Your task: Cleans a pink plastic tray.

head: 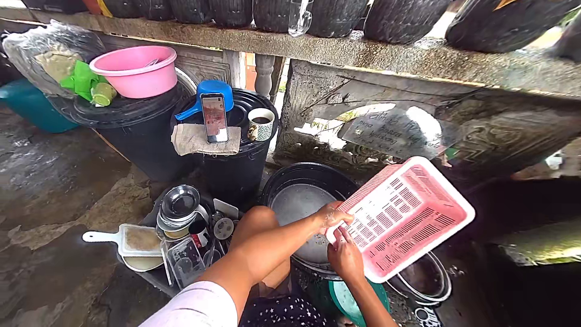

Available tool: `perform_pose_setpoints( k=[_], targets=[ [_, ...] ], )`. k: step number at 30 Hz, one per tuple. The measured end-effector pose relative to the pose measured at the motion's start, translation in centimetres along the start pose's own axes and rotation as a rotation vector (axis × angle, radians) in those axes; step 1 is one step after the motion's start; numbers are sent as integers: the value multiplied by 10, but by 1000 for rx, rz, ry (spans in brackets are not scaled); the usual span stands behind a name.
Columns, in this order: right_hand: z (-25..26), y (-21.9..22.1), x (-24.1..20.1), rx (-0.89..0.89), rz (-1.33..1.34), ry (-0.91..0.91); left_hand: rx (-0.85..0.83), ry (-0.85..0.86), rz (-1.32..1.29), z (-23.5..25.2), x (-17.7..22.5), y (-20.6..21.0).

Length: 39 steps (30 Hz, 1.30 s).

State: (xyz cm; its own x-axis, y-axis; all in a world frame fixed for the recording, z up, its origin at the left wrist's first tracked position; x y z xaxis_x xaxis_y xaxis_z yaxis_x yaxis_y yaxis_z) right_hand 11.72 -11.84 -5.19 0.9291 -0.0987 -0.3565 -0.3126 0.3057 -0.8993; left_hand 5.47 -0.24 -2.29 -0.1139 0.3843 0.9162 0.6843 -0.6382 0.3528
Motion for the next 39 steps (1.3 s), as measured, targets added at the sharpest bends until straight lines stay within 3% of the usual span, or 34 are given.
perform_pose_setpoints(
  k=[2,4,7,10,14,17,21,25,27,30,34,39],
  targets=[
    [-5,4,41,-84,-104,-8,16,30,9,-6,14,-11],
    [-4,-1,67,-126,-142,112,59,60,-60,-3,19,-12],
    [10,-16,23,-66,-2,216,94,26,-139,6,6,2],
    [14,-15,-17,-97,32,141,23,-64,-84,2,7,1],
    [-15,-11,39,-138,-204,9,-25,-192,-132,-3,24,-18],
    [-28,-28,68,7,-267,12,23,-260,-237,-1,23,-9],
    [1,-58,38,275,-250,104,55,-118,-386,-4,11,26],
    [23,-48,-15,262,-76,281,151,162,-350,-4,-9,43],
    [18,-32,-16,234,-11,149,172,181,-341,3,-2,27],
    [3,-16,22,238,-85,-251,155,154,-326,2,13,7],
    [0,-31,75,451,-203,-161,183,193,-347,-4,13,15],
    [-5,0,2,490,-103,-186,142,282,-185,-4,12,18]
  ],
)
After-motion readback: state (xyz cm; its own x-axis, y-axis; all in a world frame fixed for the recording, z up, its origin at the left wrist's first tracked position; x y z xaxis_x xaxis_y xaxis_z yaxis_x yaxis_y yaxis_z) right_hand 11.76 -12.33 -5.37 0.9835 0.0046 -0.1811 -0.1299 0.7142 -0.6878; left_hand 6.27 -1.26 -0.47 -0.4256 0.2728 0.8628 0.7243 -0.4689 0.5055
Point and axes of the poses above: each hand's wrist, its own z-axis towards the middle knuckle, its own y-axis out of the palm, x = y × z, the point moved 4 cm from there along z, towards the middle knuckle, and after that the axes turned 1 degree about y, right-handed, at the moved point
